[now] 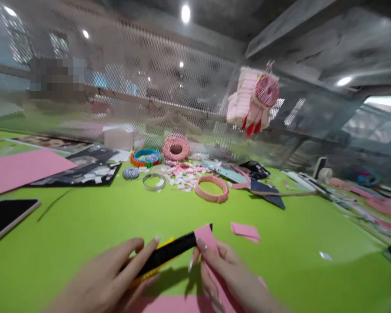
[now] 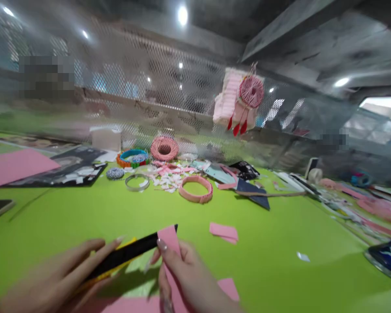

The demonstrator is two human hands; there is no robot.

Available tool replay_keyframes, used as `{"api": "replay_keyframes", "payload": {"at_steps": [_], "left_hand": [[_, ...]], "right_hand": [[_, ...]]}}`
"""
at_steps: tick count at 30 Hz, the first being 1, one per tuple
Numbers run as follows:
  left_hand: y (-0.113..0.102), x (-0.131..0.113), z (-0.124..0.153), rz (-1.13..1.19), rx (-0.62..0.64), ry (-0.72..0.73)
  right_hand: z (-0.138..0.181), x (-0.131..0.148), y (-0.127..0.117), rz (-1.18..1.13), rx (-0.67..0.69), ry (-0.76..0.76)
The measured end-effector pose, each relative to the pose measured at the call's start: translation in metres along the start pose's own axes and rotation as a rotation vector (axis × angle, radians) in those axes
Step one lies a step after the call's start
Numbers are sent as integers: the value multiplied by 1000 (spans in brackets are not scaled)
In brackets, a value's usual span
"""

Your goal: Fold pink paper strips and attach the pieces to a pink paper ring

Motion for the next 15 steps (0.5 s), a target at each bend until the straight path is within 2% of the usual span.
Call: {"api": "replay_keyframes", "payload": {"at_steps": [2,5,11,15], "left_hand": [[-6,-2,-6,-12,49,13],[-9,-2,-8,-22,115,45],[-16,-1,-7,-95,109,86],[-17,-1,-7,-91,108,65]], "right_hand": [[5,8,1,-19,-74,14],[9,15,4,-28,-49,51],[11,21,9,-24,7,105],[13,24,10,-2,9,125]]}}
Point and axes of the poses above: each hand's wrist, its own z-axis away from the middle knuckle, its own y-axis out of the palm, x = y × z, the point moved 5 cm from there along -z, towards the middle knuckle, and after that the axes turned 13 degrees about -y, right-handed, at the moved point
